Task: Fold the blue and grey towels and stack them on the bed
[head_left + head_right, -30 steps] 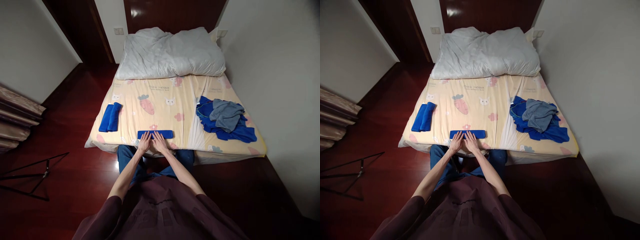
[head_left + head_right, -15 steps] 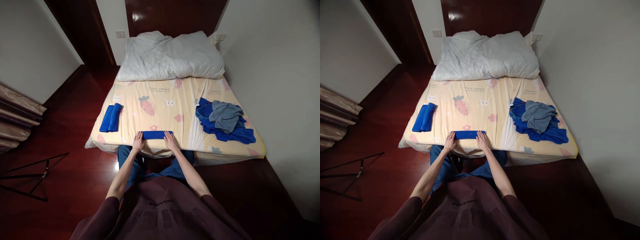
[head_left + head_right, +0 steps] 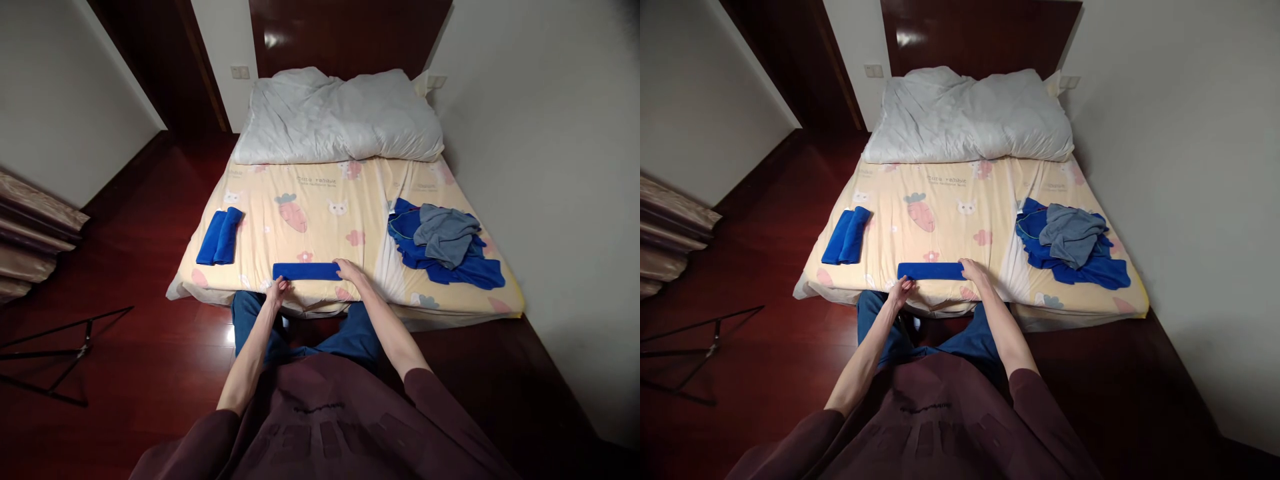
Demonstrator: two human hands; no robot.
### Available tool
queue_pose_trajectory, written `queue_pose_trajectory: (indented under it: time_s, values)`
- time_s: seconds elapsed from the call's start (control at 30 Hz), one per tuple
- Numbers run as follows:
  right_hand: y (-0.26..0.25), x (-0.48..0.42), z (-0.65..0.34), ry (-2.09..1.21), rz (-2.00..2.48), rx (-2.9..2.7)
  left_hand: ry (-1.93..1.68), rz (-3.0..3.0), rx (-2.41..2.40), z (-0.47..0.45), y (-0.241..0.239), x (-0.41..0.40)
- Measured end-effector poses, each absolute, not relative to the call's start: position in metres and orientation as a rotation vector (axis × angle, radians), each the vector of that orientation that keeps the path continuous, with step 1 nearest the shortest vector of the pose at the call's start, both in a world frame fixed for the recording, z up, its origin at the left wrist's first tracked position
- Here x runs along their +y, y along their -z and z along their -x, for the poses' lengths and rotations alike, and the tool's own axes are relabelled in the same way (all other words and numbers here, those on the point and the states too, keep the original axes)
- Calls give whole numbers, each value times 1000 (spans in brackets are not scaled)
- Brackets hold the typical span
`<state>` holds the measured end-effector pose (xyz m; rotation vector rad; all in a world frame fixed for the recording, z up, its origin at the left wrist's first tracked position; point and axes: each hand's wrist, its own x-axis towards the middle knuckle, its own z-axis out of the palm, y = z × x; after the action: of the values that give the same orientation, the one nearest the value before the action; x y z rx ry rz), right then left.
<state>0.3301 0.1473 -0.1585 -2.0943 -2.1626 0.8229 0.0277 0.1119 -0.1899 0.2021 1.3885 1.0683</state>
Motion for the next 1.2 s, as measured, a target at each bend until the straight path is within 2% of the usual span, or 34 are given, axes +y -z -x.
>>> queue_pose_trajectory:
  time_s: [0.37, 0.63, 0.77, 0.9, 1.07, 1.2]
  values:
    - [155, 161, -320, -878, 2167, -2238, -1180, -150, 1420, -22, 183, 138]
    - [148, 159, -307, -883, 2081, -2264, -1354, -347, 1295, -18, 153, 146]
    - [144, 164, -278, -830, 1956, -2286, -1469, -634, 1200, 9, 113, 169]
    - [143, 176, -221, -761, 1811, -2217, -1480, -1116, 1088, 46, 53, 199]
    - [151, 197, -130, -729, 1724, -2066, -1306, -1566, 1069, 84, -17, 217]
    - [162, 215, -66, -741, 1697, -2040, -1195, -1734, 1162, 112, -42, 220]
